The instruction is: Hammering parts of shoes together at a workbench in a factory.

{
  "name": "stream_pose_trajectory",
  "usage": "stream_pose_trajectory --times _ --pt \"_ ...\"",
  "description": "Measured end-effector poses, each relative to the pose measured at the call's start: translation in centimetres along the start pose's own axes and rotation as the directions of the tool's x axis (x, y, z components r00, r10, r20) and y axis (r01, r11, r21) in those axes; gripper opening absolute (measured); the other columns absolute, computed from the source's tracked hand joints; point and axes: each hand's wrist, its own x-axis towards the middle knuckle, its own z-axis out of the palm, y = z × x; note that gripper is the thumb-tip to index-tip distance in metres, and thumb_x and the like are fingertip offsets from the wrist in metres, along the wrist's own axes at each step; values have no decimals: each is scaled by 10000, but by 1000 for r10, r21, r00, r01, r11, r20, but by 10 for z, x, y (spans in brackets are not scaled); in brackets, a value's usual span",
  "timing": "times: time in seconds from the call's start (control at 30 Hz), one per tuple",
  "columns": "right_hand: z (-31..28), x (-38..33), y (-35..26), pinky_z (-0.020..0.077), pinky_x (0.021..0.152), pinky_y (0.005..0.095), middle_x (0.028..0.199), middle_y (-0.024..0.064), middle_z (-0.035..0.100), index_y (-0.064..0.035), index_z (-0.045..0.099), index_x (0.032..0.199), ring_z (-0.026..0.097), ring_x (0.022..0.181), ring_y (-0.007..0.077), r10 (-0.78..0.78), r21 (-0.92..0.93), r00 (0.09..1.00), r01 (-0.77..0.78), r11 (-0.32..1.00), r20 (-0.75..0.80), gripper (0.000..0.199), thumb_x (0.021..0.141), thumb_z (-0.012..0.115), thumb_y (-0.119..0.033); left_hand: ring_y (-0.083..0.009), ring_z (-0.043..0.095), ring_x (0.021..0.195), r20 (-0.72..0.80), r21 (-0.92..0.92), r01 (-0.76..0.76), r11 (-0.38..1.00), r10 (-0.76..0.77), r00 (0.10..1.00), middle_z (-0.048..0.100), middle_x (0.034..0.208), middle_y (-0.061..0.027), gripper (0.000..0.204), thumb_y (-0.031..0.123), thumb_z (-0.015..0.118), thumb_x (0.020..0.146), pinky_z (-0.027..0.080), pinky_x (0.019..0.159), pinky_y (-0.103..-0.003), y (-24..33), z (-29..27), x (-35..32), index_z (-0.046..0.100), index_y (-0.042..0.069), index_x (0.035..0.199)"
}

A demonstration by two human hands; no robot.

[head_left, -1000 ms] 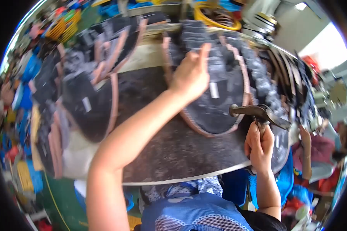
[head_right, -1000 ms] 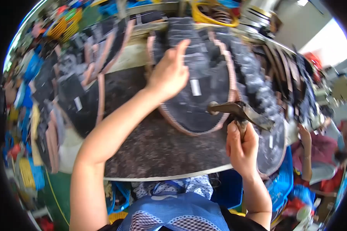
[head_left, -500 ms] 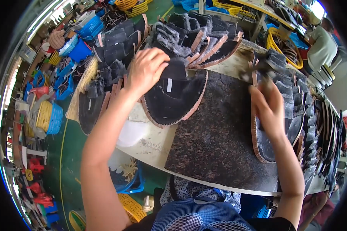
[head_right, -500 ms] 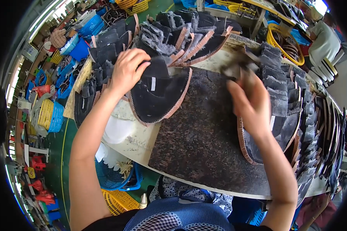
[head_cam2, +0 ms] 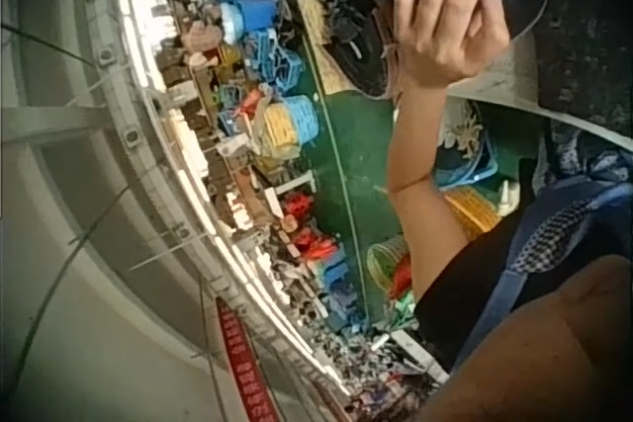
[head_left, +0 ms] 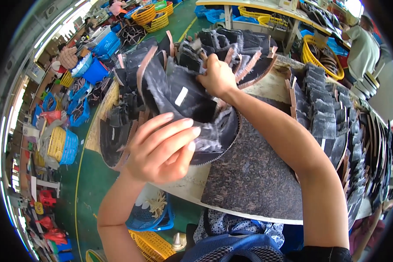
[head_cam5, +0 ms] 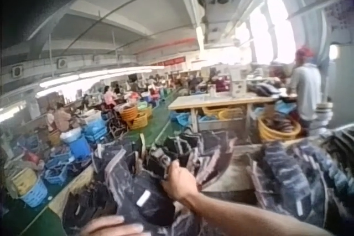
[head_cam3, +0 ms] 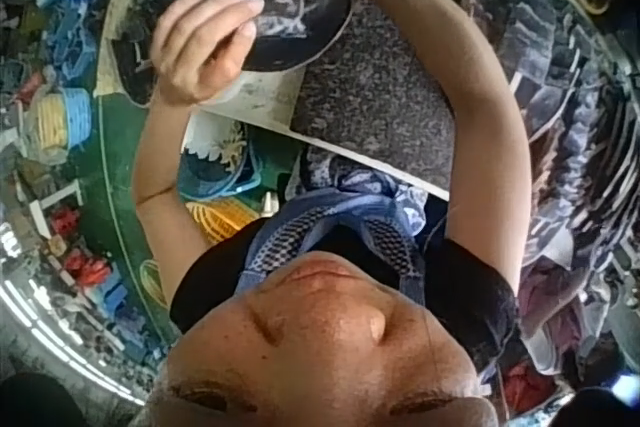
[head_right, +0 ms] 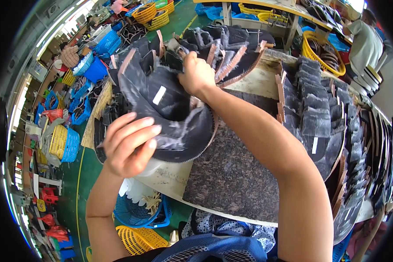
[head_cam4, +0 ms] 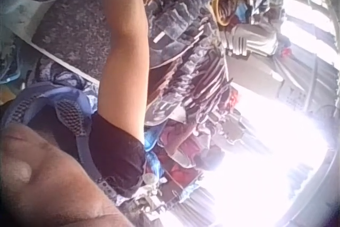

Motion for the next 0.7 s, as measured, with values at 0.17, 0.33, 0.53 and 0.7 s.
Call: stream_pose_trajectory --times 0.17,0.33,0.53,0.7 --pt "0 10 10 540 841 513 944 271 685 6 526 1024 680 929 445 16 -49 998 -18 999 -53 293 815 675 -136 -237 687 948 63 -81 9 997 -4 998 703 1079 -106 194 43 571 907 588 805 -374 35 -62 24 512 57 1092" --pt "-1 22 16 553 810 518 923 254 695 1 515 1007 688 900 451 -79 -130 989 63 990 -122 258 811 651 -98 -296 656 840 99 -132 229 964 -217 971 610 1125 -136 270 169 551 926 554 702 -413 85 -93 39 431 103 1159" --pt "-25 -8 27 575 771 468 867 233 696 13 515 1052 712 849 412 -89 -116 981 70 991 -172 277 877 643 -160 -247 700 721 -174 -288 179 941 -235 956 715 1022 -126 171 57 602 916 595 665 -363 94 -99 52 505 50 1057" --pt "-116 -113 -23 571 750 407 912 128 700 -41 597 1010 703 808 264 113 823 971 -239 516 211 546 915 656 -576 -92 534 775 224 -504 628 593 -612 758 627 976 -82 226 83 639 901 434 669 -242 65 -95 69 539 14 1091"
